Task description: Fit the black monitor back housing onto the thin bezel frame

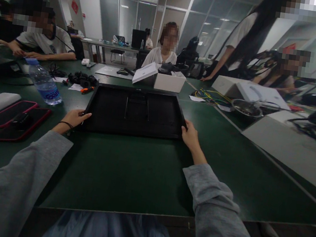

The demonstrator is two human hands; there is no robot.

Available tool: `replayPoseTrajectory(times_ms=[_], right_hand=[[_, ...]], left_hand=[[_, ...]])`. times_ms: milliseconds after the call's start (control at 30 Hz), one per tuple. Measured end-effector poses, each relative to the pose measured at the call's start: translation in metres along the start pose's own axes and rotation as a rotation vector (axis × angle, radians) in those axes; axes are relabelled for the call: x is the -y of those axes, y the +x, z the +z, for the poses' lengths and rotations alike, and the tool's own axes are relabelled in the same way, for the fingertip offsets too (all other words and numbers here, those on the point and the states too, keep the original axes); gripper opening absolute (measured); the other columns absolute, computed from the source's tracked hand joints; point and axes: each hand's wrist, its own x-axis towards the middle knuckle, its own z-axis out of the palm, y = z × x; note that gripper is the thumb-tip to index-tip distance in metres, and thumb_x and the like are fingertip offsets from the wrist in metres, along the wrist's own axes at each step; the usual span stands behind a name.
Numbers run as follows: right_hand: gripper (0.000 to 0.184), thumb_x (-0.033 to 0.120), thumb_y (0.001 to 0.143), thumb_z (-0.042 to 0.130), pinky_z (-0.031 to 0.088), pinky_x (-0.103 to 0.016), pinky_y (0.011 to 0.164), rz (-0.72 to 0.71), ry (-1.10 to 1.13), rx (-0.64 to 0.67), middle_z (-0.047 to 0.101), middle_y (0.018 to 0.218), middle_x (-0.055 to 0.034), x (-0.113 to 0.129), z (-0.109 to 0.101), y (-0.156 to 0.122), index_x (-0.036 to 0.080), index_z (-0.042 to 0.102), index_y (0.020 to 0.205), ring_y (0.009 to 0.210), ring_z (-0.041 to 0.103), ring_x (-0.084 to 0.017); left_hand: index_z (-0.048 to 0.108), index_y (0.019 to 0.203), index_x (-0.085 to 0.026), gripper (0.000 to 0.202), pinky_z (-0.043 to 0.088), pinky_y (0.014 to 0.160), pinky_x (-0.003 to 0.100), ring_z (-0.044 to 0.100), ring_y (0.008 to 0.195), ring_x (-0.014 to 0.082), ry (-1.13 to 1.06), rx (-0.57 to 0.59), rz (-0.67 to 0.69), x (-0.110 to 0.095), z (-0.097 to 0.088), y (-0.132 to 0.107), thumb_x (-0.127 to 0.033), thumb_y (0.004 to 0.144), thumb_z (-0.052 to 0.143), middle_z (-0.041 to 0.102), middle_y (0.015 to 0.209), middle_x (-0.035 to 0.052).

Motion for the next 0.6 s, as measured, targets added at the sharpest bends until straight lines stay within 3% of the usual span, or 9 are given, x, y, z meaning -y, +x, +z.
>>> replayPoseTrajectory(times_ms=[200,400,500,600], right_hand=[[0.043,0.028,0.082,0.057,0.044,-0.059,0.113,-0.026,-0.023,-0.001,0.07,0.127,-0.0124,0.004,0.004,-0.006,0.022,0.062,0.124,0.125,0.063,-0.033],[0.046,0.032,0.084,0.053,0.042,-0.055,0.115,-0.038,0.005,0.001,0.067,0.133,-0.0151,-0.005,0.011,-0.003,0.019,0.059,0.128,0.128,0.061,-0.031],[0.046,0.036,0.085,0.054,0.042,-0.055,0.116,-0.053,0.046,-0.014,0.067,0.134,-0.0129,-0.013,0.015,-0.001,0.021,0.059,0.128,0.128,0.061,-0.029],[0.045,0.04,0.086,0.055,0.042,-0.053,0.115,-0.074,0.105,-0.02,0.067,0.133,-0.011,-0.021,0.02,0.001,0.023,0.059,0.128,0.129,0.06,-0.028]], left_hand=[[0.071,0.119,-0.018,0.054,0.052,0.089,0.038,0.069,0.109,0.0308,-0.006,-0.065,-0.082,0.002,-0.003,0.0,-0.056,0.091,0.046,0.076,0.112,0.0139],[0.064,0.126,-0.014,0.061,0.052,0.09,0.035,0.069,0.11,0.0288,0.011,-0.011,-0.064,0.012,0.002,0.005,-0.059,0.09,0.046,0.073,0.119,0.0174],[0.066,0.118,-0.013,0.061,0.052,0.087,0.035,0.07,0.104,0.0278,-0.049,0.001,-0.038,0.019,0.006,0.012,-0.062,0.087,0.048,0.073,0.113,0.0172],[0.069,0.098,-0.015,0.052,0.053,0.078,0.032,0.071,0.091,0.0256,-0.136,0.058,-0.009,0.025,0.009,0.018,-0.061,0.086,0.049,0.074,0.093,0.0123]])
